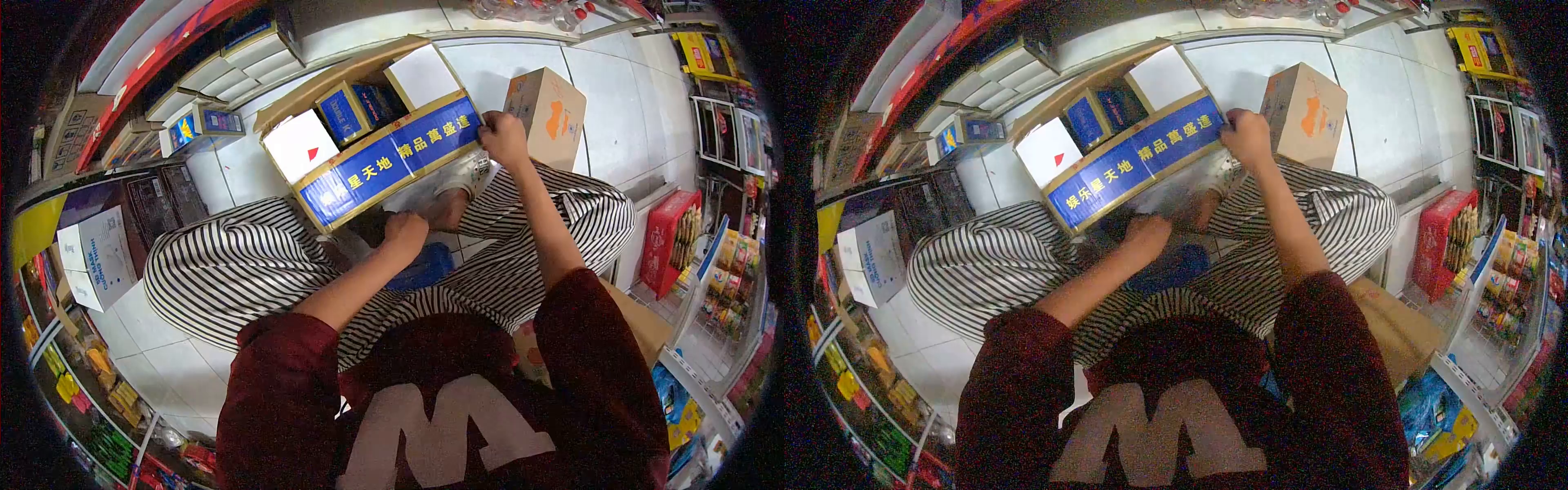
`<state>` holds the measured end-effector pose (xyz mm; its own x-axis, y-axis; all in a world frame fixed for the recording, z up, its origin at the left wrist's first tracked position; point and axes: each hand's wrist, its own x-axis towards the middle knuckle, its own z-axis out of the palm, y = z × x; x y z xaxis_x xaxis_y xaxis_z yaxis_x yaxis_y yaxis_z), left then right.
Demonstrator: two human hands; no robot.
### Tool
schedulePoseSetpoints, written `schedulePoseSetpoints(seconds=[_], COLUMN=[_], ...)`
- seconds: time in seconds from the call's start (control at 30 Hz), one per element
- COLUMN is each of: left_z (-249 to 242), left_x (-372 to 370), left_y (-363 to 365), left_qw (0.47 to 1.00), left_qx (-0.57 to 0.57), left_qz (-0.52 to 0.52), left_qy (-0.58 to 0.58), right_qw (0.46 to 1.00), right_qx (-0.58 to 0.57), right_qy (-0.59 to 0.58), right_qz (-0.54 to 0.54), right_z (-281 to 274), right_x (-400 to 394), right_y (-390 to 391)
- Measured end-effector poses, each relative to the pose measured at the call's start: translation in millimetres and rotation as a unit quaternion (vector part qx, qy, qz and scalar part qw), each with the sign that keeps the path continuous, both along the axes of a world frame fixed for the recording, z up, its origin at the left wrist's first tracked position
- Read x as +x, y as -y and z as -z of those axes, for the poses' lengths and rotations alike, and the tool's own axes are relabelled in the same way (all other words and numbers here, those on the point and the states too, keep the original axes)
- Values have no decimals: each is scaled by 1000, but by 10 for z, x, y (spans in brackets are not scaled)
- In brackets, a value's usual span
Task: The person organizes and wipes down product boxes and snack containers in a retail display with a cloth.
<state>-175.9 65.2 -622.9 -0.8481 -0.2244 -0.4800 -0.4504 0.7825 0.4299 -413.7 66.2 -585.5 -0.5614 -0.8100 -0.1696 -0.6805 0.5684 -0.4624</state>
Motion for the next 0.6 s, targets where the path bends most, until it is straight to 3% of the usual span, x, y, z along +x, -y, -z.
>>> schedulePoseSetpoints(seconds=[0.13, 0.23, 0.33, 0.47, 0.6], left_z=[27, 59, 91, 331, 191], left_x=[-12, -8, -27, -10, 43], left_y=[-2, 16, 41, 31, 2], left_qw=[1000, 999, 998, 998, 1000], left_qx=[5, 29, 58, 16, -21], left_qz=[6, 15, -8, -3, -3], left_qy=[-2, -3, 19, 58, 21], right_qw=[990, 934, 902, 919, 892], right_qx=[-32, -98, -127, -99, -138], right_qy=[126, 311, 392, 367, 411], right_qz=[51, 144, 129, 107, 127], right_z=[199, 207, 107, 40, 150], right_x=[-155, -200, -172, -148, -190], right_y=[-95, -190, -271, -266, -416])
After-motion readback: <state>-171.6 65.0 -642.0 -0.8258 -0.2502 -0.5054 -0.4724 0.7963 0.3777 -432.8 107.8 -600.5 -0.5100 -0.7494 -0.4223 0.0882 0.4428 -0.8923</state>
